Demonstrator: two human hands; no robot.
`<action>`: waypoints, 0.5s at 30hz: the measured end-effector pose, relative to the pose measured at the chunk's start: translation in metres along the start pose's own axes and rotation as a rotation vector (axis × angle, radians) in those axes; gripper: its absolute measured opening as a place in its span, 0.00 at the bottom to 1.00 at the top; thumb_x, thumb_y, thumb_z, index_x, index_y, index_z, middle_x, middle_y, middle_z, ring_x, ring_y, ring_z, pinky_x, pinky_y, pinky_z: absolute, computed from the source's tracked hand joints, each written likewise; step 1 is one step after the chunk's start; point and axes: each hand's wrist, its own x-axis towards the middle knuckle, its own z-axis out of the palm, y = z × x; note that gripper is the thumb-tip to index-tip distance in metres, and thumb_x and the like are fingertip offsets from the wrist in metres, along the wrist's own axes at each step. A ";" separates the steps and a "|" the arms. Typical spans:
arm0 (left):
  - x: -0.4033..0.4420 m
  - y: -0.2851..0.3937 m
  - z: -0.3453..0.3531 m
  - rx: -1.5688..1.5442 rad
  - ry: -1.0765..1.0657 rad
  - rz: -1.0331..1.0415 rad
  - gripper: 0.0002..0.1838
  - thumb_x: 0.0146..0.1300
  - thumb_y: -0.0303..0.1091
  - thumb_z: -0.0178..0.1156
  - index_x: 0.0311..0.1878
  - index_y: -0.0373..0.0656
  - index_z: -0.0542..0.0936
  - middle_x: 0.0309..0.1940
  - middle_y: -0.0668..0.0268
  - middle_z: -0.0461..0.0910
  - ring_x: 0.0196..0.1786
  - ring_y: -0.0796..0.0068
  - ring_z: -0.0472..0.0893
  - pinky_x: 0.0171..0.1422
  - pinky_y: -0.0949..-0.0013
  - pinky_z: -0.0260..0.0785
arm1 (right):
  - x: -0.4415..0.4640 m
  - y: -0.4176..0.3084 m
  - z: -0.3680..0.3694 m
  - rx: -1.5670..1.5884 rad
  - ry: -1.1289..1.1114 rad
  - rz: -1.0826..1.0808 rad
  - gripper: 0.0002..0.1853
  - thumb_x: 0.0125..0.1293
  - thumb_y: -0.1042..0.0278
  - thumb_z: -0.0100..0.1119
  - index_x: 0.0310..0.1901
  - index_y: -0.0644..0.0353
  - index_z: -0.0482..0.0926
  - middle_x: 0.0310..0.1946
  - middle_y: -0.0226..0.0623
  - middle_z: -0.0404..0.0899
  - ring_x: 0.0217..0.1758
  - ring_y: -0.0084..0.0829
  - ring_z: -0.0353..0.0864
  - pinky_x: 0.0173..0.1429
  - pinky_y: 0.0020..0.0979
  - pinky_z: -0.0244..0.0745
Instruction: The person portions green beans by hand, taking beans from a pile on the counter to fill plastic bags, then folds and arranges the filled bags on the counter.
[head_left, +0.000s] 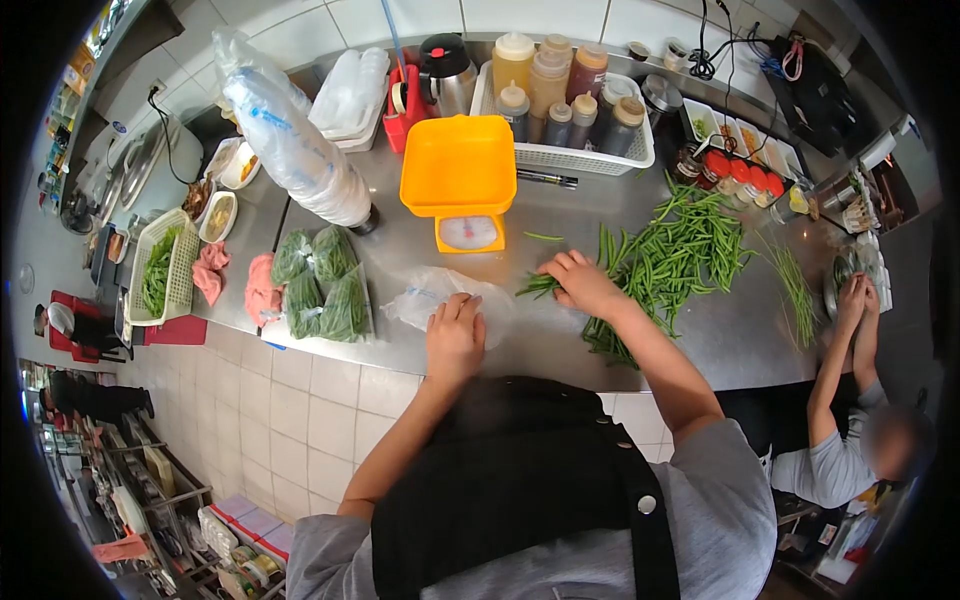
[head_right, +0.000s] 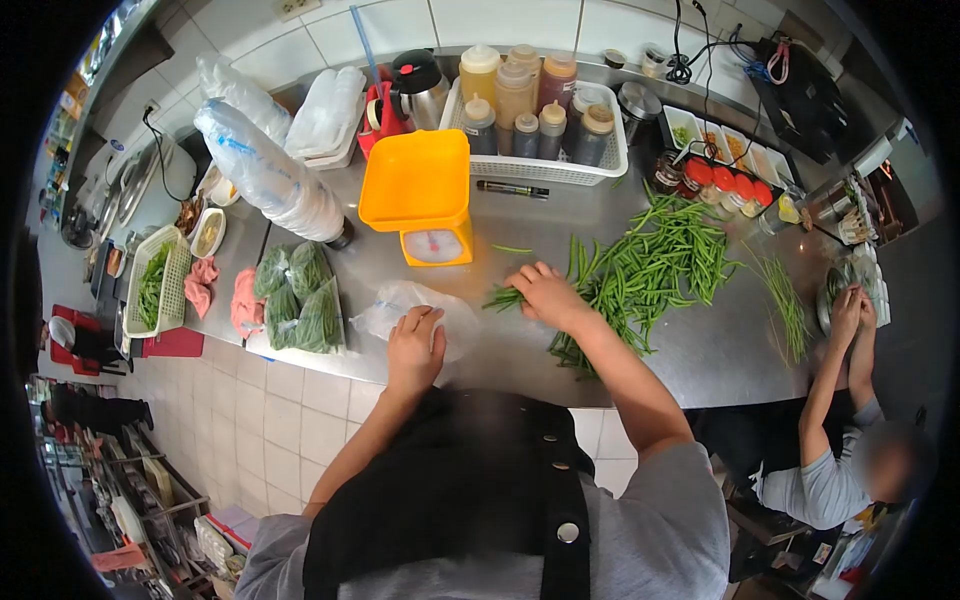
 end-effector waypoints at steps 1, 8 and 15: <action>0.001 -0.002 0.000 -0.001 0.000 -0.003 0.15 0.58 0.27 0.63 0.50 0.40 0.82 0.48 0.60 0.80 0.46 0.55 0.80 0.49 0.56 0.72 | -0.004 -0.002 0.013 0.000 -0.003 -0.001 0.30 0.55 0.71 0.66 0.62 0.58 0.72 0.57 0.38 0.72 0.65 0.45 0.68 0.69 0.46 0.67; 0.013 -0.003 -0.005 -0.175 -0.093 -0.142 0.21 0.58 0.22 0.58 0.57 0.36 0.79 0.56 0.54 0.76 0.51 0.46 0.80 0.56 0.52 0.75 | -0.002 -0.026 0.024 0.099 0.328 0.233 0.18 0.62 0.72 0.57 0.54 0.64 0.71 0.50 0.52 0.74 0.54 0.51 0.77 0.60 0.46 0.73; 0.023 0.009 -0.013 -0.230 -0.178 -0.164 0.31 0.59 0.20 0.53 0.69 0.42 0.70 0.66 0.55 0.70 0.51 0.46 0.81 0.52 0.53 0.77 | -0.006 -0.092 -0.018 0.805 0.061 0.180 0.26 0.67 0.68 0.51 0.64 0.70 0.63 0.53 0.66 0.76 0.57 0.61 0.77 0.63 0.47 0.71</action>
